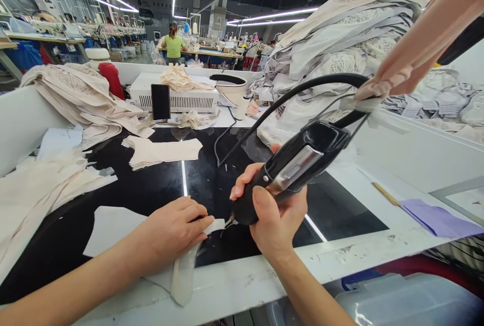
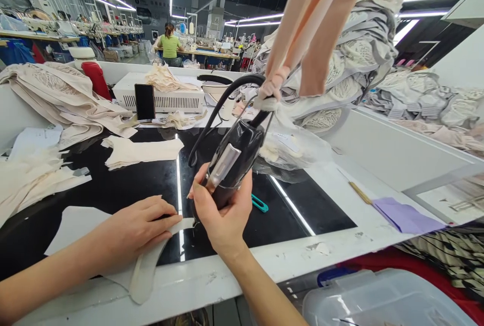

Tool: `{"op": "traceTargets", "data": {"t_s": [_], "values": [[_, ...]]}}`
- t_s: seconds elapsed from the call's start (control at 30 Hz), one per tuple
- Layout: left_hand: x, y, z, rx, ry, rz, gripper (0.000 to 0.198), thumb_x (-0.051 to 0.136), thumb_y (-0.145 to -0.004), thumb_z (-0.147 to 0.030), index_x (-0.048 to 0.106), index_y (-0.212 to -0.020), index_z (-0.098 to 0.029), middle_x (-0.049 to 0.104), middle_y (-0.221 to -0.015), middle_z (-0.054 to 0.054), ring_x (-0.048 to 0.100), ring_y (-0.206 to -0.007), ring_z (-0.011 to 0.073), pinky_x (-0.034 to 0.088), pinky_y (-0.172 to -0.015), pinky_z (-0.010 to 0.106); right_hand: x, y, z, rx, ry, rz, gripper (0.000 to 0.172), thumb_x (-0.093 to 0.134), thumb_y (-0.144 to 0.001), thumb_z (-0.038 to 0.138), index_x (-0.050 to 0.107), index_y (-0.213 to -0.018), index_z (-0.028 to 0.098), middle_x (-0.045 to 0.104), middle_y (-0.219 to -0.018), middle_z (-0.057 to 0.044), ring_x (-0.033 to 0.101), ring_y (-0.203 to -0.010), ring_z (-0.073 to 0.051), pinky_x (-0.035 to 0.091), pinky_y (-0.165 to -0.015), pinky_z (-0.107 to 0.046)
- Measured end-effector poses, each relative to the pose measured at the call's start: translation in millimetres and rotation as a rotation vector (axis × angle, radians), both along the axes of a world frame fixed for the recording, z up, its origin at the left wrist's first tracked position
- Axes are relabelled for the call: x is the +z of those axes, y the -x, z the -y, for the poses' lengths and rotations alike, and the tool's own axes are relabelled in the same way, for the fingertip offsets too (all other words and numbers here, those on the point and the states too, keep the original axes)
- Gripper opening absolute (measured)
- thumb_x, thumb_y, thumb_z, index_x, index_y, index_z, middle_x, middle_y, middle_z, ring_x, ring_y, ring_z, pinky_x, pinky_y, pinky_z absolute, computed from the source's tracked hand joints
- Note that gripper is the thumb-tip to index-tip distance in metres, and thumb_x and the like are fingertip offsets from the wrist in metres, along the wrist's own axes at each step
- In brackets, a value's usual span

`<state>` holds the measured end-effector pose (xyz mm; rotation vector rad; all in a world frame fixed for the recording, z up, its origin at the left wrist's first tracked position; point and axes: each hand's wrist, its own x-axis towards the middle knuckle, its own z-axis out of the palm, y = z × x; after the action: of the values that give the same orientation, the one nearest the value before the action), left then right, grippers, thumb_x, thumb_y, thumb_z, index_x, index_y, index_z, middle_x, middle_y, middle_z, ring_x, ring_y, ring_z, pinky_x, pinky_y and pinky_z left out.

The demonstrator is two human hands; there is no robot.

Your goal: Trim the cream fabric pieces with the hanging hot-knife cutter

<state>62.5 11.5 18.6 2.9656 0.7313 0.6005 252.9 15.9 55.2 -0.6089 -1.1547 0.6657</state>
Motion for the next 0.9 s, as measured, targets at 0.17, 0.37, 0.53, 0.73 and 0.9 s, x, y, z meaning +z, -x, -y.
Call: {"op": "traceTargets", "data": {"t_s": [0.17,0.37,0.53,0.73,0.9], "values": [[-12.8,4,4,0.004,-0.021,0.050,0.019,0.050,-0.106,-0.015,0.067,-0.114,-0.015,0.068,-0.100,0.007,0.066,-0.090,0.0201,0.058,-0.095,0.041,-0.7,-1,2,0.017,-0.016,-0.006,0.029,0.078,-0.085,0.028,0.058,-0.107,0.028,0.068,-0.081,0.005,0.063,-0.055,-0.011,0.057,-0.049,-0.024],[-18.6,8,7,0.002,-0.066,0.061,0.024,0.044,-0.110,-0.017,0.066,-0.115,-0.015,0.069,-0.100,0.007,0.066,-0.092,0.0198,0.056,-0.098,0.042,-0.5,-3,3,0.036,-0.024,-0.012,0.028,0.076,-0.085,0.021,0.060,-0.106,0.028,0.069,-0.082,0.005,0.064,-0.056,-0.011,0.058,-0.051,-0.025],[-22.5,7,8,0.009,-0.125,0.080,0.023,0.044,-0.109,-0.016,0.067,-0.113,-0.014,0.070,-0.100,0.007,0.067,-0.091,0.0196,0.059,-0.093,0.040,2.9,-2,1,0.015,-0.011,0.001,0.021,0.075,-0.086,0.023,0.060,-0.101,0.027,0.067,-0.082,0.005,0.064,-0.056,-0.011,0.058,-0.051,-0.026],[-27.3,5,9,0.019,-0.146,0.105,0.022,0.045,-0.108,-0.013,0.066,-0.111,-0.013,0.069,-0.099,0.006,0.067,-0.091,0.0192,0.057,-0.097,0.041,7.1,9,-6,0.037,-0.003,-0.011,0.024,0.073,-0.086,0.025,0.058,-0.105,0.028,0.065,-0.081,0.006,0.062,-0.055,-0.010,0.056,-0.051,-0.026],[-26.2,4,9,0.020,-0.124,0.121,0.022,0.045,-0.108,-0.013,0.066,-0.112,-0.014,0.069,-0.098,0.006,0.067,-0.091,0.0191,0.056,-0.099,0.041,1.5,16,-8,0.054,0.001,-0.010,0.024,0.073,-0.085,0.024,0.056,-0.102,0.027,0.066,-0.081,0.006,0.063,-0.056,-0.010,0.057,-0.051,-0.025]]}}
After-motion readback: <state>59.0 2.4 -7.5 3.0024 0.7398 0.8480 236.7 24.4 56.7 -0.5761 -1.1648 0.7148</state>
